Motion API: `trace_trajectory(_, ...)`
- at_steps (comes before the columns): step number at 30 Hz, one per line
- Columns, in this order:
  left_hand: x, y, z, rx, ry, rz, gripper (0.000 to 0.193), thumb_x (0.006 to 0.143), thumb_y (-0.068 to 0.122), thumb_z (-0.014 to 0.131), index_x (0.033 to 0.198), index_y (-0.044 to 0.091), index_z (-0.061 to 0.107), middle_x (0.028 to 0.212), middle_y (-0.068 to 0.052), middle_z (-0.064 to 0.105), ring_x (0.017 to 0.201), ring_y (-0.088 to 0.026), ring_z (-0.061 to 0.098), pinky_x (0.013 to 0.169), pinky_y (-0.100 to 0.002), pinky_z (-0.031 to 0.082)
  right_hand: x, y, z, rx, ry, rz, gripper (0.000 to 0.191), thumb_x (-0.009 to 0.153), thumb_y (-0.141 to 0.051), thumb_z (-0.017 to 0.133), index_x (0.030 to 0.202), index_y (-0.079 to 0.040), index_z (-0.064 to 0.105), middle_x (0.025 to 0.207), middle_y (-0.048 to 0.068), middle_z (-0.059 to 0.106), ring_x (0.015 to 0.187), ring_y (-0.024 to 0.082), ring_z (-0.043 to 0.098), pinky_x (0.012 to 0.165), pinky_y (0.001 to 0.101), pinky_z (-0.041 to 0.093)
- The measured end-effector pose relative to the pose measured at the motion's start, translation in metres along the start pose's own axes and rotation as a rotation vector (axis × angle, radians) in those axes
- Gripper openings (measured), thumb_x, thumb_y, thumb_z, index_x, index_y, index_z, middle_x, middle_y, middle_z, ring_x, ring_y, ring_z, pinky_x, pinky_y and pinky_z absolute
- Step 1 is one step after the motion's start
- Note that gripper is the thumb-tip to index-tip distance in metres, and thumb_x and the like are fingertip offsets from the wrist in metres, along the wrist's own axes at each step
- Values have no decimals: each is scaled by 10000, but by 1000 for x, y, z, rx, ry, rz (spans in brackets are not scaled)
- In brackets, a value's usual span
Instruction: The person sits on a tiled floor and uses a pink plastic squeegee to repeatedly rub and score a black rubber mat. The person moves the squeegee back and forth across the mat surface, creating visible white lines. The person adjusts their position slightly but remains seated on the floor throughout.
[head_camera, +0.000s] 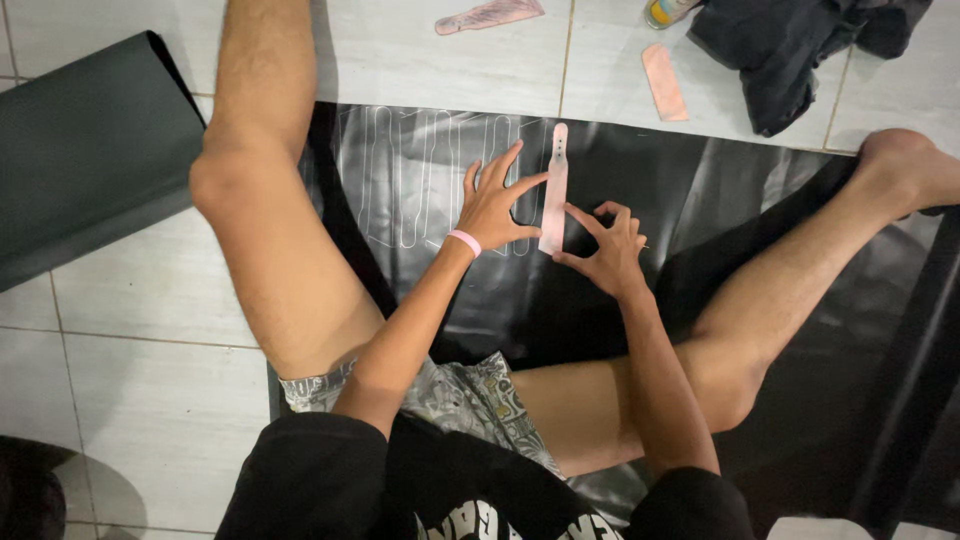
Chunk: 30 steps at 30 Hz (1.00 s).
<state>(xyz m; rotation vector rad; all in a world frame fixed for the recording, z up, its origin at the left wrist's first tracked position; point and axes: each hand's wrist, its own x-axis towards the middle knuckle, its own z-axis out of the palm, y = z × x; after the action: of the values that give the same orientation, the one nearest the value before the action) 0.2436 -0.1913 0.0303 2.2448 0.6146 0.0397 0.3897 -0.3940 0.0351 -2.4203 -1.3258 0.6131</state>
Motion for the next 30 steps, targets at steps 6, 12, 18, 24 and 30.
trace_trajectory(6, -1, -1, 1, -14, -17, -7, 914, 548, 454, 965, 1382, 336, 609, 1658, -107, 208, 1525, -313, 211, 1228, -604, 37, -2, -2, 1, 8, 14, 1, 802, 682, -516, 915, 1421, -392, 630, 1294, 94, 456, 1129, 318, 429, 904, 476, 351)
trace_trajectory(12, -2, -2, 1, -2, -16, 1, 882, 581, 461, 955, 1384, 325, 615, 1665, -104, 224, 1529, -305, 225, 1241, -599, 42, -3, -1, 2, 18, 27, -4, 789, 692, -522, 912, 1419, -387, 638, 1291, 86, 443, 1136, 307, 416, 901, 462, 337)
trace_trajectory(18, -2, -1, 1, -14, -27, -14, 888, 574, 463, 953, 1382, 329, 613, 1655, -98, 218, 1524, -307, 213, 1239, -599, 23, -2, 2, 4, -7, -10, 9, 788, 691, -542, 898, 1417, -381, 638, 1289, 86, 434, 1123, 300, 400, 891, 456, 329)
trace_trajectory(24, -3, 1, 1, -14, -33, -19, 893, 586, 454, 947, 1403, 332, 608, 1659, -96, 214, 1531, -299, 211, 1240, -599, 20, -2, 2, 6, -25, 6, 20, 760, 738, -585, 880, 1432, -387, 642, 1288, 71, 437, 1118, 288, 402, 893, 446, 328)
trace_trajectory(30, -3, -2, 2, -1, -27, -2, 890, 594, 469, 949, 1407, 341, 610, 1662, -106, 208, 1527, -302, 195, 1237, -602, 24, -1, 3, 5, -53, -11, 0, 867, 654, -613, 892, 1442, -366, 629, 1282, 77, 429, 1099, 300, 391, 872, 450, 321)
